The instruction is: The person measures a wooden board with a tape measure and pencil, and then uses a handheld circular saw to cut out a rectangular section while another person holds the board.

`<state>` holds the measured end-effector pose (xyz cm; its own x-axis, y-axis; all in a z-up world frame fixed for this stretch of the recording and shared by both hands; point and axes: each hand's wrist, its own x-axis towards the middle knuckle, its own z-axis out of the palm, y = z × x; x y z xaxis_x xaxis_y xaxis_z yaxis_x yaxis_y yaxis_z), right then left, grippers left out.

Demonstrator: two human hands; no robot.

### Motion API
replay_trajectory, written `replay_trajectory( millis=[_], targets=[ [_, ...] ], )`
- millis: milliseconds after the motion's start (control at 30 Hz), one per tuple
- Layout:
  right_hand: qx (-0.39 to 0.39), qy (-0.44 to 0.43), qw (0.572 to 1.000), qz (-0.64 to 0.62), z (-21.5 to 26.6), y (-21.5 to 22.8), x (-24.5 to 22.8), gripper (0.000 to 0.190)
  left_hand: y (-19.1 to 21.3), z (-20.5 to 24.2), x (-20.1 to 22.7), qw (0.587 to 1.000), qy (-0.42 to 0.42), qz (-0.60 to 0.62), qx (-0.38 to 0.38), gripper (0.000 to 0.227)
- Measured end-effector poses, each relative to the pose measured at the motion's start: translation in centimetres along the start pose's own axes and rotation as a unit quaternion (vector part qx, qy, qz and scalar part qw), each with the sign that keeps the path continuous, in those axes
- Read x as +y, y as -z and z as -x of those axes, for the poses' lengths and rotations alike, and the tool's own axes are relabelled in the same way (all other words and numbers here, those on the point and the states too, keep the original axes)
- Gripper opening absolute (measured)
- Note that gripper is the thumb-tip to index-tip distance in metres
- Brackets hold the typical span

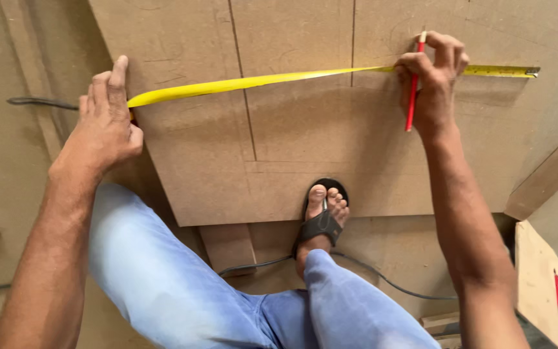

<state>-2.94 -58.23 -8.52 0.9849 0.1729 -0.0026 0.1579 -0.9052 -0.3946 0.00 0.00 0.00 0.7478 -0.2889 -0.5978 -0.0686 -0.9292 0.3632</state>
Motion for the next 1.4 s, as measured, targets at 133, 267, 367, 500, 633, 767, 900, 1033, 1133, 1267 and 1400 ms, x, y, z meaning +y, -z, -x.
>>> replay_trajectory(
  millis=[133,267,367,500,633,767,900,1033,1133,1267,1400],
  targets=[
    [-0.013,0.047,0.999,-0.001,-0.4,1.5,-1.2,0.014,-0.5,-0.4,0.4,0.998,-0.016,-0.052,0.021,0.117],
    [-0.007,0.064,0.998,-0.005,-1.2,1.5,-0.8,0.014,0.7,0.9,0.2,0.997,0.023,-0.066,0.018,0.107],
    [-0.017,0.069,0.997,-0.019,-1.1,1.2,-0.6,0.017,0.5,2.2,0.3,0.997,0.036,-0.068,0.022,0.104],
    [-0.024,0.072,0.997,-0.021,-1.0,1.4,-0.7,0.018,0.6,2.2,0.4,0.995,0.022,-0.092,0.029,0.108],
    [-0.025,0.061,0.998,-0.009,-0.7,1.2,-0.4,0.013,0.3,1.6,0.9,0.996,0.026,-0.079,0.023,0.105],
    [-0.012,0.067,0.998,-0.003,-0.6,0.6,-0.6,0.013,0.2,1.5,1.8,0.996,0.045,-0.067,0.027,0.101],
    [0.007,0.055,0.998,0.004,-1.1,-0.8,-1.0,0.011,0.1,1.7,1.4,0.993,0.063,-0.095,0.006,0.1],
    [0.016,0.062,0.998,-0.005,-0.5,-1.0,-2.0,0.011,-0.4,2.3,1.4,0.992,0.112,-0.059,-0.009,0.079],
    [0.031,0.054,0.998,-0.001,-0.7,-1.4,-2.2,0.012,0.0,1.8,2.4,0.991,0.106,-0.061,0.049,0.088],
    [0.049,0.042,0.998,-0.007,-0.3,-2.2,-2.3,0.014,-3.0,0.2,7.6,0.968,-0.015,-0.092,0.232,0.081],
    [0.067,0.022,0.997,-0.042,-0.3,-2.2,-2.9,0.011,-7.6,-4.2,15.0,0.955,-0.14,-0.018,0.26,0.06]
  ],
)
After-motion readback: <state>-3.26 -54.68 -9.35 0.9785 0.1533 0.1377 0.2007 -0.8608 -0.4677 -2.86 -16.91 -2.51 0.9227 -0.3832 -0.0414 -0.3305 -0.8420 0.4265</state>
